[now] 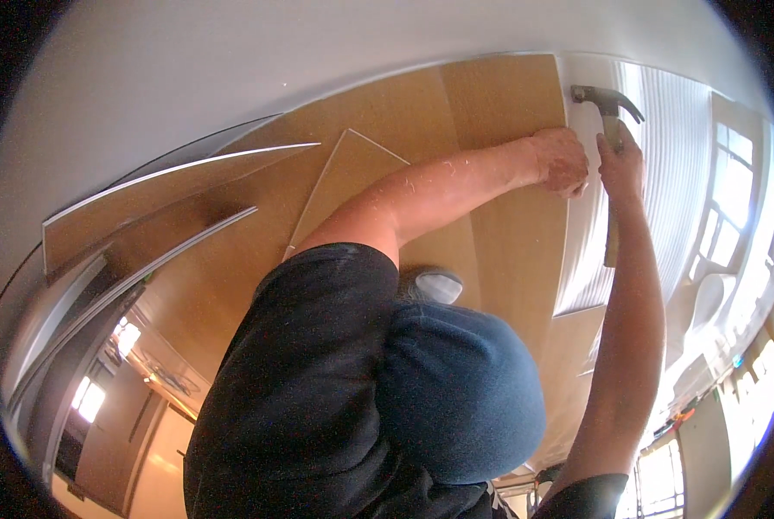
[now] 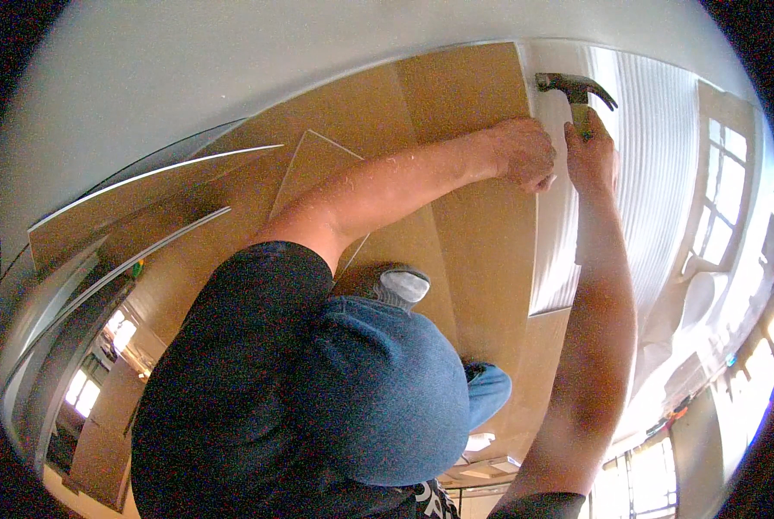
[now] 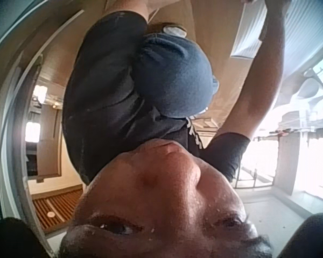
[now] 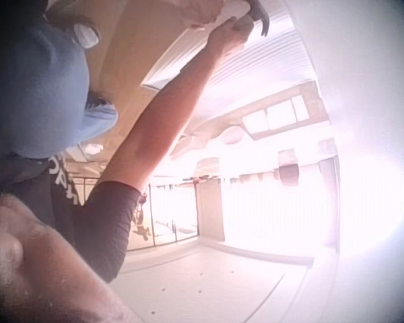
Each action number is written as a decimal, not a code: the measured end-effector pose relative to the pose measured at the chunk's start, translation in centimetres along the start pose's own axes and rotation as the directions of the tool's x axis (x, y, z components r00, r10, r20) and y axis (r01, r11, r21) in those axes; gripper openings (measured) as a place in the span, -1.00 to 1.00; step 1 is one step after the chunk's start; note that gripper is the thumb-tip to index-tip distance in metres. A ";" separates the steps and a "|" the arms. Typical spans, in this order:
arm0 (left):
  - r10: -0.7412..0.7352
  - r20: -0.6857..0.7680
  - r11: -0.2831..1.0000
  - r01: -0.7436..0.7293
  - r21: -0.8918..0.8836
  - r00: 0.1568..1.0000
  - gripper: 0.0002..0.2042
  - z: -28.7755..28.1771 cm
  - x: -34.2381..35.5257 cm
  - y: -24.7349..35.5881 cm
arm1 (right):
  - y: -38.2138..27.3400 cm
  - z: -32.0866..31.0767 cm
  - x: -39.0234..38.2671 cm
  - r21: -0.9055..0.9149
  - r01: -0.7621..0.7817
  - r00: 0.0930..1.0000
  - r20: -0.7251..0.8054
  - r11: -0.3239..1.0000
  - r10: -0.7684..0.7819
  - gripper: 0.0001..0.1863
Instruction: The person measures a flooring plank with a ruler and marks it with a pencil, then cuts the plank using a table saw, and finally fits the piece into the existing floor layout by hand and with a hammer.
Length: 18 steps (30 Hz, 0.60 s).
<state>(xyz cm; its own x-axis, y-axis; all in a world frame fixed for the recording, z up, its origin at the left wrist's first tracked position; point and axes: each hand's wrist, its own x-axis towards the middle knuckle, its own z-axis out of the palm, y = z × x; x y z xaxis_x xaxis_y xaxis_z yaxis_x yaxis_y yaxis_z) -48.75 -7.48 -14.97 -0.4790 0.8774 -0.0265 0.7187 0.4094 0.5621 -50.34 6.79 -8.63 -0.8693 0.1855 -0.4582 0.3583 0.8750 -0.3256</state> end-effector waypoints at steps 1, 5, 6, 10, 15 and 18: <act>0.015 -0.020 1.000 -0.015 0.002 1.000 -0.70 0.0 0.1 0.1 | 0.5 0.2 0.1 -0.001 -0.003 1.000 -0.004 1.000 0.003 -0.54; -0.013 0.033 1.000 0.013 0.005 0.999 -0.66 0.7 0.6 -0.3 | 0.9 0.8 0.7 0.014 0.111 0.994 -0.007 0.994 -0.111 -0.51; 0.001 0.028 1.000 -0.001 0.001 1.000 -0.66 1.0 0.9 -0.3 | 1.2 0.5 0.7 0.010 0.095 0.995 0.010 0.995 -0.095 -0.50; 0.029 -0.025 1.000 -0.029 0.008 0.999 -0.62 2.0 0.6 -1.0 | 1.9 1.2 2.2 0.050 0.041 0.998 -0.042 0.998 -0.038 -0.46; 0.036 -0.037 0.999 -0.038 -0.036 0.999 -0.61 1.8 0.5 -0.9 | 1.3 1.4 2.8 0.023 0.055 0.998 -0.043 0.998 -0.054 -0.46; 0.023 0.006 1.000 -0.023 0.019 1.000 -0.62 1.5 0.6 -0.8 | 0.7 0.9 2.9 0.058 0.120 0.993 0.002 0.991 -0.120 -0.50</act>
<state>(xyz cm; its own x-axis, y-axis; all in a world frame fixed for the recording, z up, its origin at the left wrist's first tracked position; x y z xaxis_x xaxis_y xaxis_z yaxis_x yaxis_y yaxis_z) -48.79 -6.90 -16.67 -0.4594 0.8880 -0.0184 0.7390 0.3936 0.5467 -52.24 7.55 -10.97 -0.9054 0.0784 -0.4173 0.2709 0.8634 -0.4256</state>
